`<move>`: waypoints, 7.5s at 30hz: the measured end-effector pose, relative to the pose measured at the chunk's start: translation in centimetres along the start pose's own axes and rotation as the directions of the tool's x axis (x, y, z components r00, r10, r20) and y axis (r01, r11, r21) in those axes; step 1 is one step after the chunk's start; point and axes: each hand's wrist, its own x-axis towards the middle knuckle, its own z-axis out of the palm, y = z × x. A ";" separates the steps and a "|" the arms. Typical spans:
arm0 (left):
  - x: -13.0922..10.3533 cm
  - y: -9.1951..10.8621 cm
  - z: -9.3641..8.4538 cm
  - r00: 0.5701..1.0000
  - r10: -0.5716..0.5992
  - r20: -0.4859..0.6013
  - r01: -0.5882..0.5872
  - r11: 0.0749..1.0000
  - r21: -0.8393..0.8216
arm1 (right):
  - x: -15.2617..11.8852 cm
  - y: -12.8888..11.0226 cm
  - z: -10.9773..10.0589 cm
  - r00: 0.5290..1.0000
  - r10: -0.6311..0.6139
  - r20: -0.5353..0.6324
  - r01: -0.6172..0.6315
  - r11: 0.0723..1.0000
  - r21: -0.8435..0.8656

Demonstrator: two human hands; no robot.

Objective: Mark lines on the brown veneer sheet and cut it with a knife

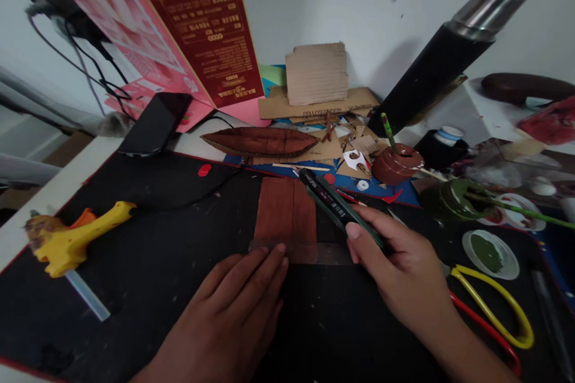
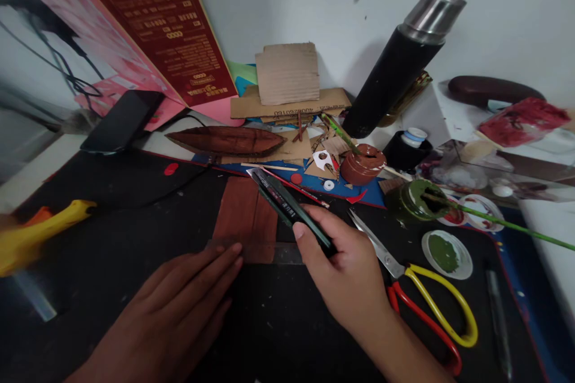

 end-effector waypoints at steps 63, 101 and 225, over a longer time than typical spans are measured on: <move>-0.4 0.0 1.3 0.997 0.064 -0.053 -0.060 0.996 0.073 | 0.4 -1.8 -4.8 0.716 -0.256 0.649 0.631 0.634 -0.446; -0.8 0.0 1.4 0.998 0.042 0.043 -0.043 0.999 0.028 | 0.9 -4.0 -4.4 0.614 -0.284 0.737 0.772 0.409 -0.486; 0.1 0.0 0.4 0.999 0.010 0.048 -0.011 1.000 0.018 | 1.1 -3.0 -5.4 0.536 -0.325 0.779 0.839 0.300 -0.453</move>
